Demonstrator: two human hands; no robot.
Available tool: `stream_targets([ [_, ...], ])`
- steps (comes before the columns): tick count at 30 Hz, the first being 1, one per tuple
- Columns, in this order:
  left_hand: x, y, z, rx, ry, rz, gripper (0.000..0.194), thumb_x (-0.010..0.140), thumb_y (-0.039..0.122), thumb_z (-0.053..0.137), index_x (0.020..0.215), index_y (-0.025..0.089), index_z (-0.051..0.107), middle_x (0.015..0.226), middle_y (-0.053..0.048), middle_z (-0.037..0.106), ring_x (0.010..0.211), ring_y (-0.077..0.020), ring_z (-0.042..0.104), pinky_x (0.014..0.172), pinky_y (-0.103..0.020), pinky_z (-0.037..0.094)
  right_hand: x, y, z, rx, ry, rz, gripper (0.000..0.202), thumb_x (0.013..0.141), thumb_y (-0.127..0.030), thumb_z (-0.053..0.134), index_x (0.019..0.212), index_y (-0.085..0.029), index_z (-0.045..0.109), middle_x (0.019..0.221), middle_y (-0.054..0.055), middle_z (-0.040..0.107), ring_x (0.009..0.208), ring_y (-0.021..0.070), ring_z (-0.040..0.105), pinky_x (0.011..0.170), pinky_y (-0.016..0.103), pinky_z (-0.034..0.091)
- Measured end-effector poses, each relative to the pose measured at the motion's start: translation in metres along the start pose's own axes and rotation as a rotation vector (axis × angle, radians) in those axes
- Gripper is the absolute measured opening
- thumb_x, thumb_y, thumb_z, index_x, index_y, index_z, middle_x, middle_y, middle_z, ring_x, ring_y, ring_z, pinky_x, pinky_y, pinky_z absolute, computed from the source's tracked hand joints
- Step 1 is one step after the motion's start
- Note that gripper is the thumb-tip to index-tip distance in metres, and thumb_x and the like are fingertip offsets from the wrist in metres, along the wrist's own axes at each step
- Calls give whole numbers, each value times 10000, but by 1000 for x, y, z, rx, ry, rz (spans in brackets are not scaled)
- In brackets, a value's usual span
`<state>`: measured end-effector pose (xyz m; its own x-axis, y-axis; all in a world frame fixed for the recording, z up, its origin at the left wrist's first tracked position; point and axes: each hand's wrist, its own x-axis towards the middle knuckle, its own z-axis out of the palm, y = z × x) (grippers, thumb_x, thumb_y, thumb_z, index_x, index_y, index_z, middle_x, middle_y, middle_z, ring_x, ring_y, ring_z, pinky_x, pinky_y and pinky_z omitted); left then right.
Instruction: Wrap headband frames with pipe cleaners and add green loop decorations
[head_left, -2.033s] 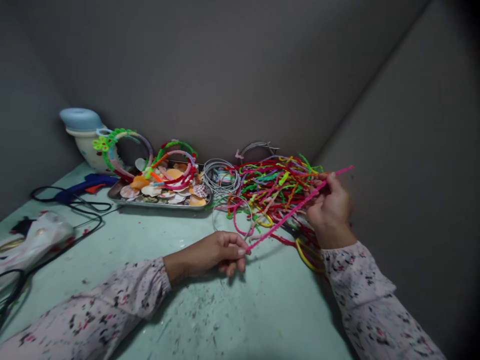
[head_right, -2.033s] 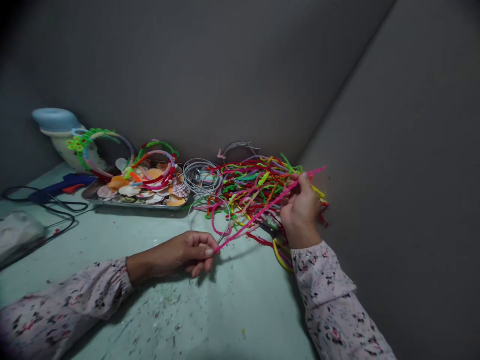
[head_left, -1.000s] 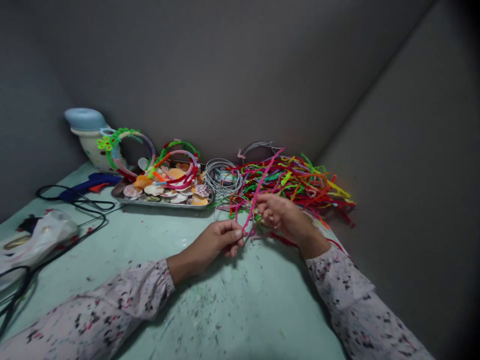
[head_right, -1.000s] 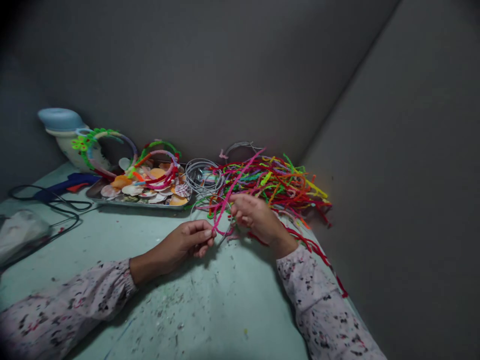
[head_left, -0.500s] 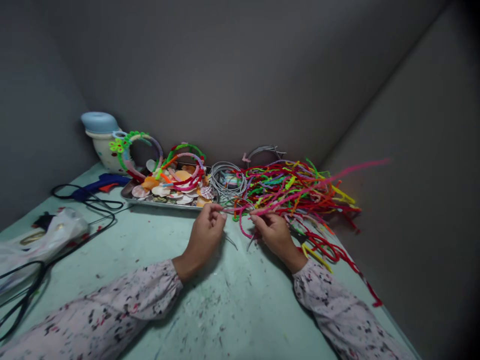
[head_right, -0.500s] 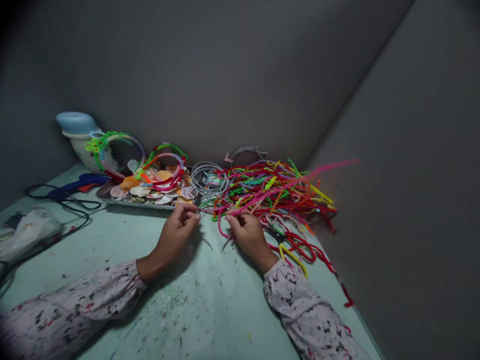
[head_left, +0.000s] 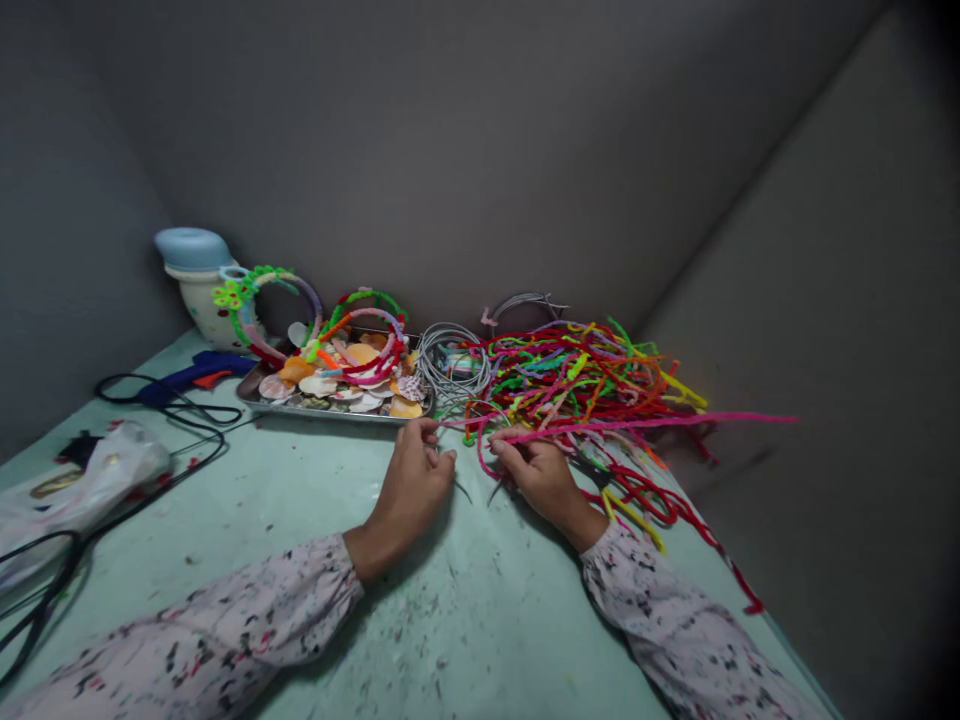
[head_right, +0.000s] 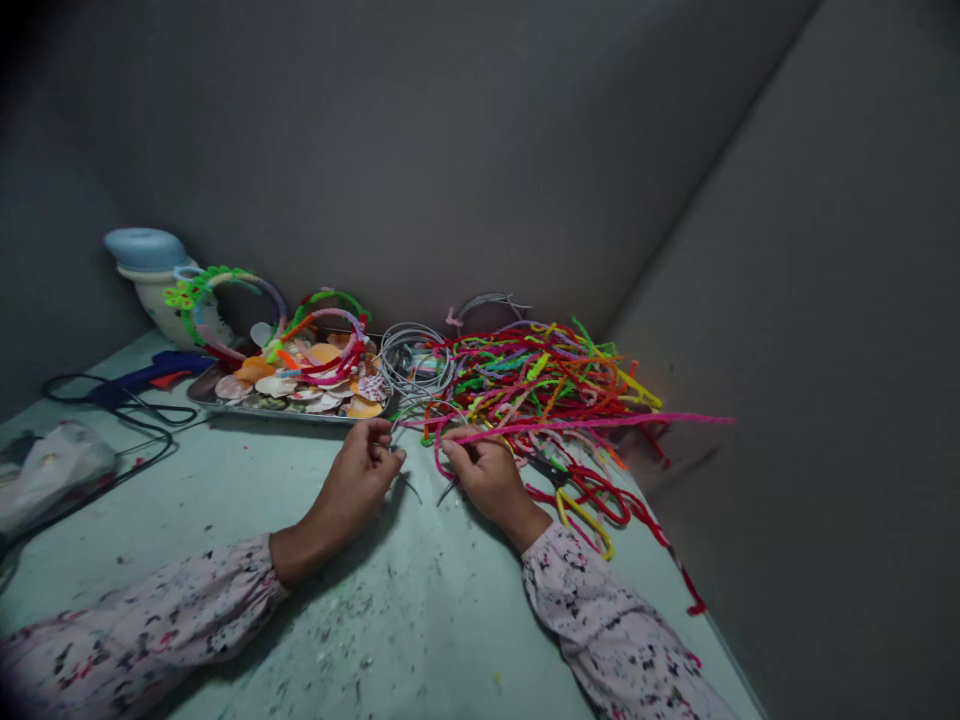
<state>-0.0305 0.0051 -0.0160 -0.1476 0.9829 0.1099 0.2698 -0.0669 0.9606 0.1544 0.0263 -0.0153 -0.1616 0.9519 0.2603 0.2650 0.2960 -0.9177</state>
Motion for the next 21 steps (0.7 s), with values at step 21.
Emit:
stream_targets([
  [21,-4,20,2,-538,46,-35,363,722,195,632,1021,206,427,847,43,407,663,-72,503,691,-271,546,-5,-4,-3,126,181,-139,144,874,-326,571,855,-225,673,758,16,665,630,152,645,581,271,531],
])
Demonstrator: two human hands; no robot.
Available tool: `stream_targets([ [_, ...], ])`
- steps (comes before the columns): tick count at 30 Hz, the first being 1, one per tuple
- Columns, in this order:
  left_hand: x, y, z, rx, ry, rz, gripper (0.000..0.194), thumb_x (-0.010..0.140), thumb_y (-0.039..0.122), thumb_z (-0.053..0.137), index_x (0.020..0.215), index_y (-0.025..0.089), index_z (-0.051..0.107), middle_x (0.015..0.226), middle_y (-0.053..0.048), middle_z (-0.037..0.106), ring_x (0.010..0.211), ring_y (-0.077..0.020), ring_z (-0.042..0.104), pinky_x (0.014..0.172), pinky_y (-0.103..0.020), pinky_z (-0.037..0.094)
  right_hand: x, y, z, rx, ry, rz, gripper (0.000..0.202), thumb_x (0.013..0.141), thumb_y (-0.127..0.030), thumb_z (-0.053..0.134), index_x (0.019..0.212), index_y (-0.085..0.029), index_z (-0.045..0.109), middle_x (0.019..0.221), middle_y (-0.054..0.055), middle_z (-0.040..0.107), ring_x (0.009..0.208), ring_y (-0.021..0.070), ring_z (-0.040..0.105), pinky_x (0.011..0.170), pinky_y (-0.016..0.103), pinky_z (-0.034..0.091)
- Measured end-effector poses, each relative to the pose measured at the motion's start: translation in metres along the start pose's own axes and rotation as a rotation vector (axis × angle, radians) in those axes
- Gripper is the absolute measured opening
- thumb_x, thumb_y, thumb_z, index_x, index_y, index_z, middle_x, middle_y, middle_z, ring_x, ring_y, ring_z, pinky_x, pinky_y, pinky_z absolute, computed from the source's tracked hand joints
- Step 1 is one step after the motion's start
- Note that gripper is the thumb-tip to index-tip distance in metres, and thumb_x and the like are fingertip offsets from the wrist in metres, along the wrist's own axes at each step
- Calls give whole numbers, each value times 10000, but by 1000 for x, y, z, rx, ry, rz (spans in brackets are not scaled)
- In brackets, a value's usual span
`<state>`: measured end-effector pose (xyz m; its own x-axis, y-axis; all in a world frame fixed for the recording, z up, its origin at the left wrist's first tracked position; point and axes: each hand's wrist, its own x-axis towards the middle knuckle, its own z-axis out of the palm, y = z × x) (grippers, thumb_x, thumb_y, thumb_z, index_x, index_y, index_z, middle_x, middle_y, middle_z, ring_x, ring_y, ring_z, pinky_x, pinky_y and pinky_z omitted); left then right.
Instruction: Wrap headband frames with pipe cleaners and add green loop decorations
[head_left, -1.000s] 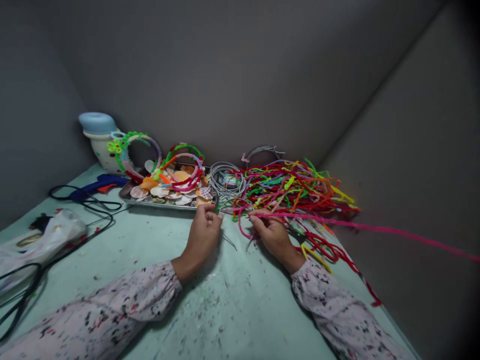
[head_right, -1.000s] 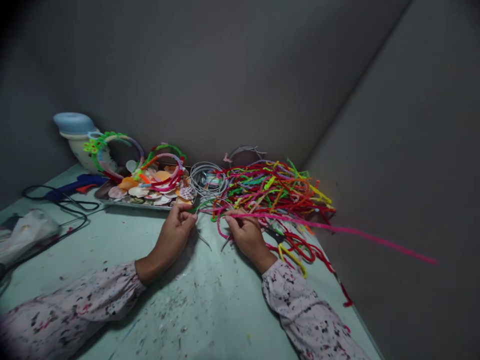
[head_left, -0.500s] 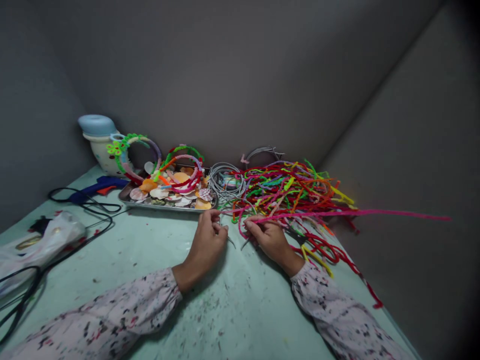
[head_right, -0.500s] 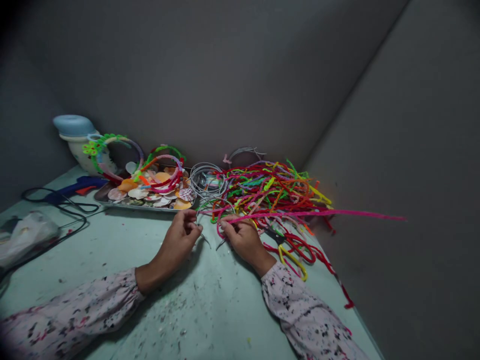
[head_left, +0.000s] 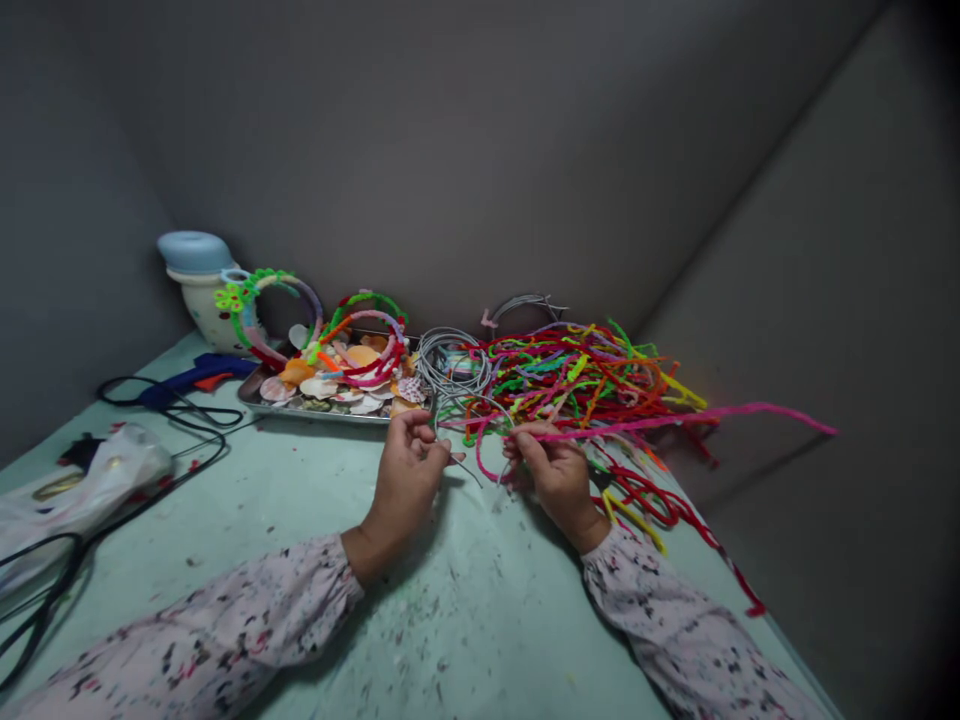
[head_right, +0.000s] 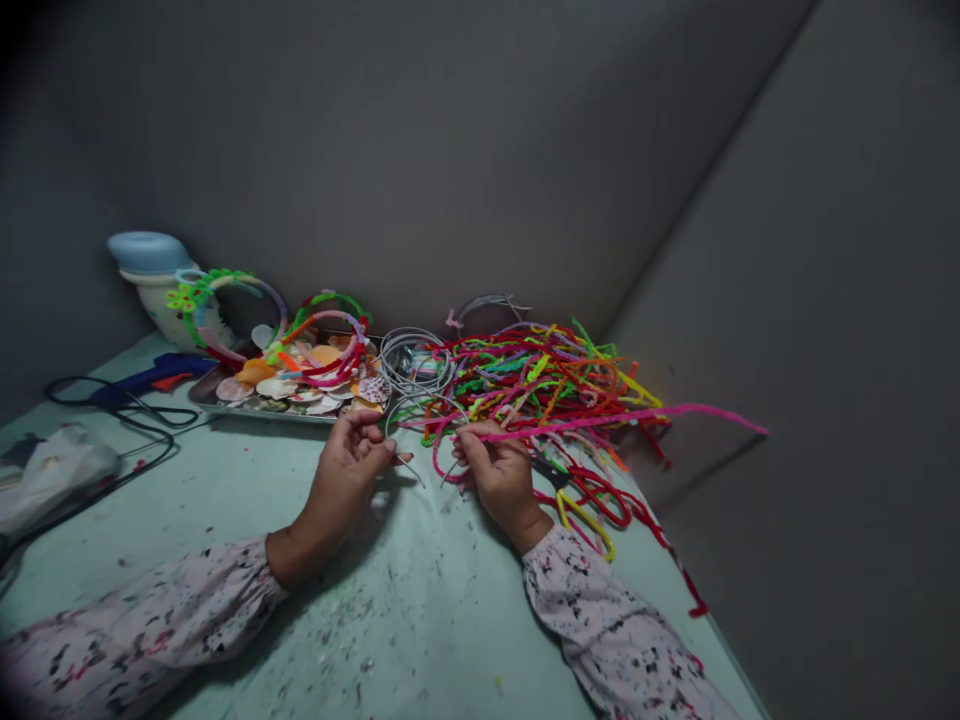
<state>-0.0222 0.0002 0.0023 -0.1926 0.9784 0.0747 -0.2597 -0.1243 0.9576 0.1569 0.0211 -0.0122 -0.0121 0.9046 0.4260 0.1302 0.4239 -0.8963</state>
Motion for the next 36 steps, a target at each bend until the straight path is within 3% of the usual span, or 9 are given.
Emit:
stream_targets([
  [6,2,-6,-4,-4,8,-28,400,722,244,672,1040,200,435,874,38,437,680,-78,543,709,-300,555,2,0,-1,-70,62,-124,135,875,-286,564,851,-209,673,722,10,660,624,144,637,591,265,529],
  [13,-3,-8,-3,20,-10,-97,397,760,353,668,1042,203,432,860,32,462,666,-91,538,652,-314,562,2,4,-1,-83,68,-131,140,886,-290,553,874,-211,668,735,11,657,625,148,643,583,268,529],
  [19,-8,-7,1,104,-120,-187,450,785,396,643,1105,202,392,709,58,506,567,-102,519,562,-290,537,2,0,-1,-157,59,-166,146,893,-284,542,856,-213,663,733,10,657,638,147,636,623,277,526],
  [24,-6,-8,2,84,-304,-287,241,799,330,606,915,161,479,672,15,585,458,-73,465,505,-266,507,1,4,-3,-218,15,-182,137,896,-277,540,873,-218,662,753,13,652,676,155,637,676,295,525],
  [28,-7,-7,1,101,-357,-196,173,832,318,571,850,169,485,693,14,582,468,-64,448,469,-219,465,0,7,-3,-213,-49,-160,141,897,-281,537,884,-217,662,751,19,650,690,167,638,682,308,522],
  [32,-12,-5,-1,158,-437,-48,142,863,307,553,873,174,504,733,18,558,545,-74,480,479,-189,434,0,5,-2,-255,-108,-212,140,897,-262,536,881,-218,668,773,27,657,730,173,635,708,314,510],
  [36,-13,-3,-2,144,-493,-1,139,884,307,536,936,181,512,765,22,537,568,-74,468,485,-184,425,0,1,-2,-280,-158,-245,146,903,-242,523,880,-217,665,794,30,658,770,172,632,752,317,498],
])
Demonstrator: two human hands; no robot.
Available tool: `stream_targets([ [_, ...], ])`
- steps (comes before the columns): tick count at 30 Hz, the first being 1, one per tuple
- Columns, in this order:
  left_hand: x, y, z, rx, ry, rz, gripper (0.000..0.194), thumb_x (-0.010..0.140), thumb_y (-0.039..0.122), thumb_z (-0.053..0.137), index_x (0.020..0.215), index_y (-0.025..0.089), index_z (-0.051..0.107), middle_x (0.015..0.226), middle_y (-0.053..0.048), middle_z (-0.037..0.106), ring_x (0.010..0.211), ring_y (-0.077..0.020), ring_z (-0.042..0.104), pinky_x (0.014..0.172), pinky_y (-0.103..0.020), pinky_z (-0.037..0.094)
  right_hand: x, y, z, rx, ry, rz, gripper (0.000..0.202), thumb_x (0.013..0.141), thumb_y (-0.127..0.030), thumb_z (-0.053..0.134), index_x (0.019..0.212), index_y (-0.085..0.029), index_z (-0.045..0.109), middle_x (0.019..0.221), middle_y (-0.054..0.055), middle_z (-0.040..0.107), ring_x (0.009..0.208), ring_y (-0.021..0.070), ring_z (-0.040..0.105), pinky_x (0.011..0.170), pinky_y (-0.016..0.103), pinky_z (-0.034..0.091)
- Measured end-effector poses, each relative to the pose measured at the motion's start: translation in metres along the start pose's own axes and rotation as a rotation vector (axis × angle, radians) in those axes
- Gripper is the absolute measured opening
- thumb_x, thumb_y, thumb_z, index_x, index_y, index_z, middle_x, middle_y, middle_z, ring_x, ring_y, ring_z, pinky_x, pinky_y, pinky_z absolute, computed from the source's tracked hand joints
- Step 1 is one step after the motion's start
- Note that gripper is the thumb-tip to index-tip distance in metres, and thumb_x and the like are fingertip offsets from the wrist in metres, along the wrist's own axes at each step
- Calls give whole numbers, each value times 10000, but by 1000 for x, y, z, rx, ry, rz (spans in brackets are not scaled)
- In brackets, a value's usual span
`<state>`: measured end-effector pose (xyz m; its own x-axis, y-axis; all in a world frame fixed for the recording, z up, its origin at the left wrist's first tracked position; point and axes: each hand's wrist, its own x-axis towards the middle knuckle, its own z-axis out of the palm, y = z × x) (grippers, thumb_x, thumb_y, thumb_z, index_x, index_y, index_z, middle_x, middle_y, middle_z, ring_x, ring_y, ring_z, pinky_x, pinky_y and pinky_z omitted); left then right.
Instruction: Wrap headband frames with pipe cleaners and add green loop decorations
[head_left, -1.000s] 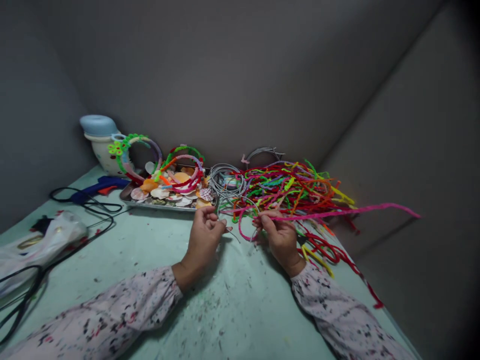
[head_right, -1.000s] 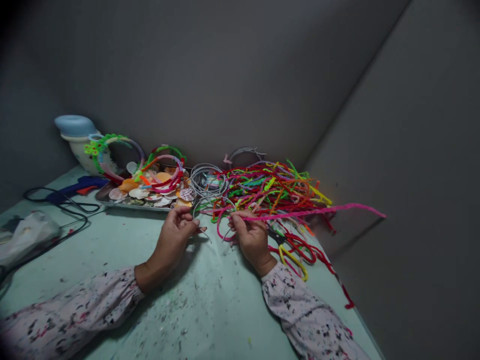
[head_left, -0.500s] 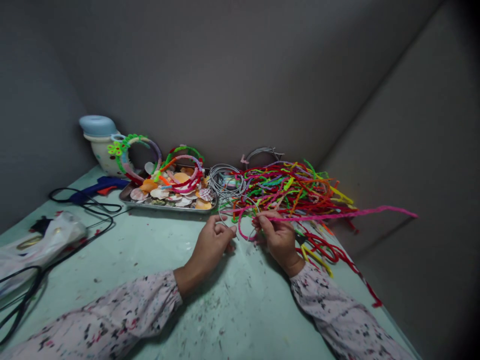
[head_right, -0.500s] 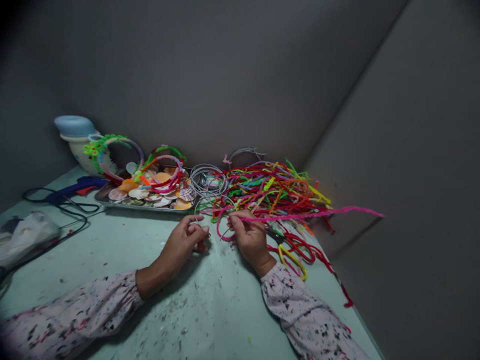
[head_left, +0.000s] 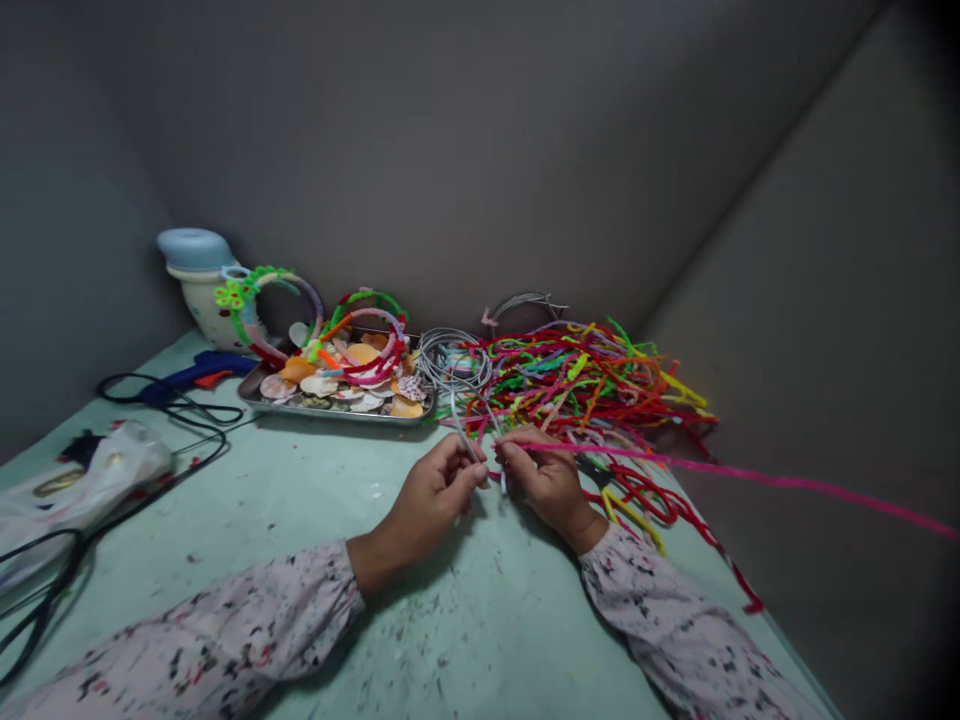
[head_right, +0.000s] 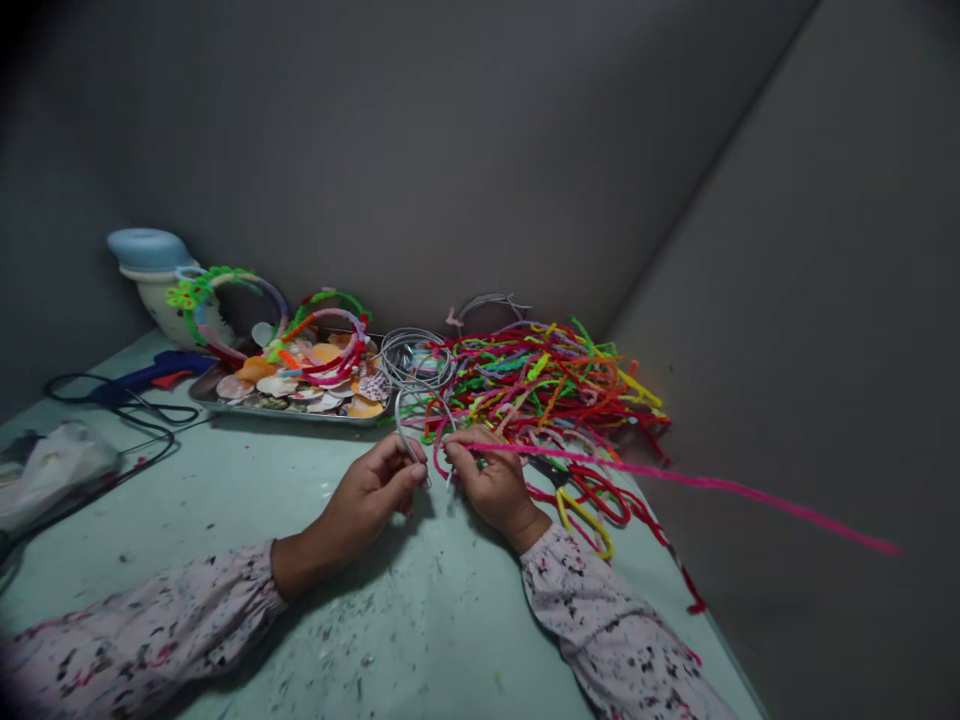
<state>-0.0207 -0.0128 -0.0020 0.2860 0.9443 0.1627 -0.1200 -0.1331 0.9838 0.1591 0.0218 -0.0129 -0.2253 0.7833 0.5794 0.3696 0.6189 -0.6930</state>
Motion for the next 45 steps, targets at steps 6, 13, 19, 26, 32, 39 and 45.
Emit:
stream_targets([
  [6,-1,5,1,79,23,40,142,872,296,561,954,183,541,737,28,519,583,-82,467,509,-194,410,1,-3,0,6,-60,-27,126,895,-231,536,899,-222,662,834,29,655,813,172,631,779,319,490],
  [13,-6,11,2,280,-10,98,111,838,278,606,870,172,612,732,11,566,614,-97,469,578,-219,378,1,-2,0,60,16,48,136,896,-267,531,890,-221,660,840,30,656,824,174,634,775,320,504],
  [19,-2,8,-1,226,56,57,121,847,297,580,870,178,587,734,4,552,616,-111,484,571,-225,383,1,-3,3,325,96,382,240,853,-393,575,1019,-220,584,767,10,661,566,138,612,469,248,524],
  [26,-2,10,-2,45,36,30,219,918,355,476,1002,183,583,705,14,549,575,-96,483,534,-208,401,2,-3,6,242,-45,258,159,850,-338,602,916,-207,665,790,27,671,698,158,646,599,273,544],
  [32,1,17,-6,-150,-34,-86,313,911,420,484,1052,167,605,537,47,505,413,-71,424,416,-187,333,2,-8,6,188,-166,13,97,856,-264,614,896,-234,697,1020,57,696,1003,193,628,902,374,490],
  [39,10,21,-11,-360,74,-137,283,841,400,588,995,169,643,572,49,477,427,-57,355,427,-183,357,-5,-7,8,265,-264,198,165,885,-322,560,949,-214,667,901,45,691,740,148,660,662,278,550],
  [45,13,13,-14,-248,168,-136,306,818,429,606,956,160,651,779,-8,536,564,-78,458,518,-200,404,-3,-2,11,246,-65,255,161,859,-342,592,918,-214,669,879,49,682,728,166,662,652,294,557],
])
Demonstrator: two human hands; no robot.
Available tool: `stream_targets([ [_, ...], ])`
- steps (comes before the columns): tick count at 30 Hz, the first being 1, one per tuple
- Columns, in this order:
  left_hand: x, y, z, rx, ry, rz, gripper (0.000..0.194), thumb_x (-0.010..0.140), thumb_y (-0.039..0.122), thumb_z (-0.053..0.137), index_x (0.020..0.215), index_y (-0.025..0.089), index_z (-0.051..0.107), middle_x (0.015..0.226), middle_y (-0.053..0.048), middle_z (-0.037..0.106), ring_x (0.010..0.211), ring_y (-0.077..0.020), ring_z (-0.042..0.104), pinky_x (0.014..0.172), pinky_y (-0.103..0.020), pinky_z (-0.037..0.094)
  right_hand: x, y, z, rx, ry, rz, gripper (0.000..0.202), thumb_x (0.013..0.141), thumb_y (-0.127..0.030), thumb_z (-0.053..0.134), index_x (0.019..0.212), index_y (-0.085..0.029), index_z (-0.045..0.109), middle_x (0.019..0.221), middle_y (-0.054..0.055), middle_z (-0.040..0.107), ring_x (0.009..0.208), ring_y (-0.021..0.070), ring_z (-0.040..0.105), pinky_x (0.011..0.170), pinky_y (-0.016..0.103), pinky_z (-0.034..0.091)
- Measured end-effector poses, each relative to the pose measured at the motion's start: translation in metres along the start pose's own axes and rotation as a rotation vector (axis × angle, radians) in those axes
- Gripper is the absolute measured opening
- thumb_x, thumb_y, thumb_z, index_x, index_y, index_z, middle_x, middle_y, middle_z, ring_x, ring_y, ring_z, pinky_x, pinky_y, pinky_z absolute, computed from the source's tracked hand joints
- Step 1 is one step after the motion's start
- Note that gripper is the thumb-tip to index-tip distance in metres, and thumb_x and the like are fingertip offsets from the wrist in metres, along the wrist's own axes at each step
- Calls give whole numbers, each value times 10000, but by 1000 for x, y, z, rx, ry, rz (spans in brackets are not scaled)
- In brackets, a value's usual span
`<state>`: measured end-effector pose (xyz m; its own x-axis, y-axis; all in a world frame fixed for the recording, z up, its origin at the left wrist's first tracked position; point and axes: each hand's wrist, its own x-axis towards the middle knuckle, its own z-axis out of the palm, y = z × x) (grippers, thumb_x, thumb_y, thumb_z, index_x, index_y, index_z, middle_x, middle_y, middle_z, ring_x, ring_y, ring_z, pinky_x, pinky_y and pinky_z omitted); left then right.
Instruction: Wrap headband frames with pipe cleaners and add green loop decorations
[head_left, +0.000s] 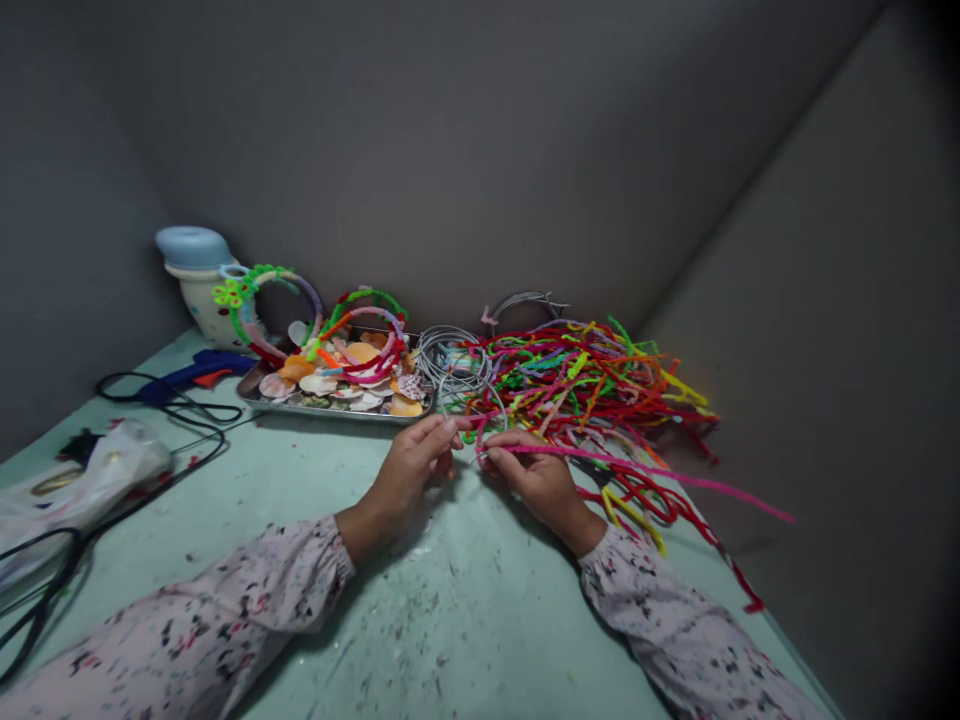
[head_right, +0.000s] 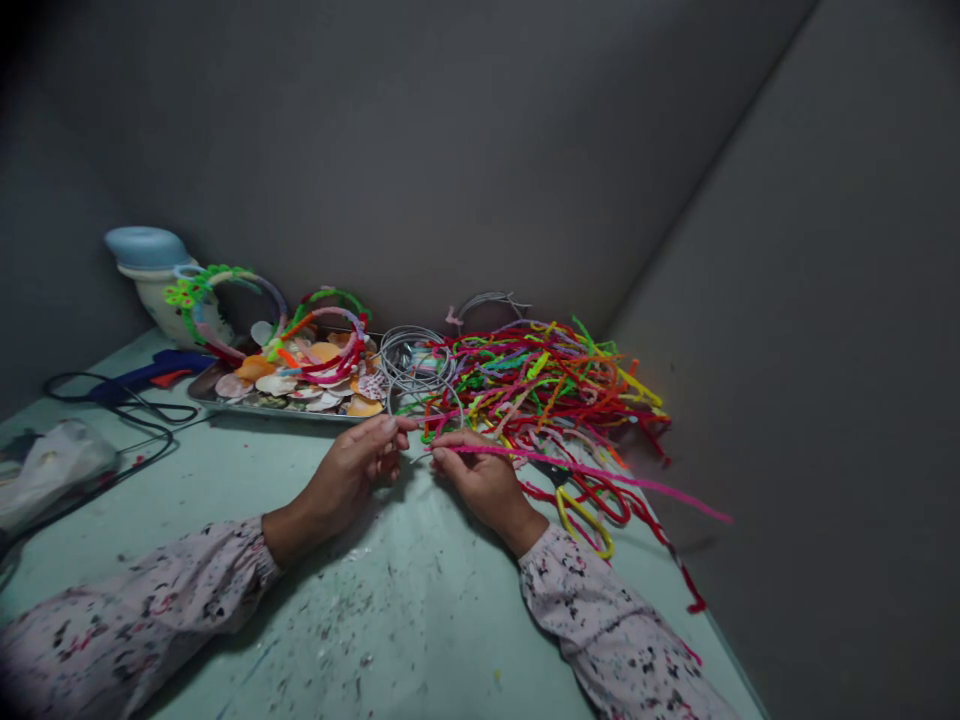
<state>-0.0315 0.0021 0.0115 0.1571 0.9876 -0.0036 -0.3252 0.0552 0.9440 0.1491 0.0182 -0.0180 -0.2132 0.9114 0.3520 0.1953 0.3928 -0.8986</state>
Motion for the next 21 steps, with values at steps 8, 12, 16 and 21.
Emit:
stream_targets([
  [8,-4,-15,3,279,-96,63,261,798,376,643,937,163,581,675,33,511,566,-84,458,517,-201,388,3,-5,-4,-248,167,-184,122,885,-269,567,926,-231,675,889,38,675,836,178,658,787,330,529],
  [12,-5,-15,4,321,-23,84,244,808,384,622,904,160,599,691,22,541,537,-85,466,485,-204,403,4,-11,-4,-346,188,-290,102,871,-231,586,902,-240,683,876,34,695,853,183,653,801,341,517],
  [16,-6,-11,4,333,73,115,245,777,375,654,890,158,650,681,10,581,512,-88,473,459,-201,406,4,-15,-4,-386,187,-352,101,862,-217,596,897,-247,685,880,33,708,853,184,655,790,345,521],
  [21,-4,-8,2,390,117,150,219,785,357,640,887,169,691,715,-13,639,520,-99,501,484,-212,421,3,-14,-4,-376,134,-381,135,866,-203,587,943,-255,685,934,39,715,894,189,657,821,358,520],
])
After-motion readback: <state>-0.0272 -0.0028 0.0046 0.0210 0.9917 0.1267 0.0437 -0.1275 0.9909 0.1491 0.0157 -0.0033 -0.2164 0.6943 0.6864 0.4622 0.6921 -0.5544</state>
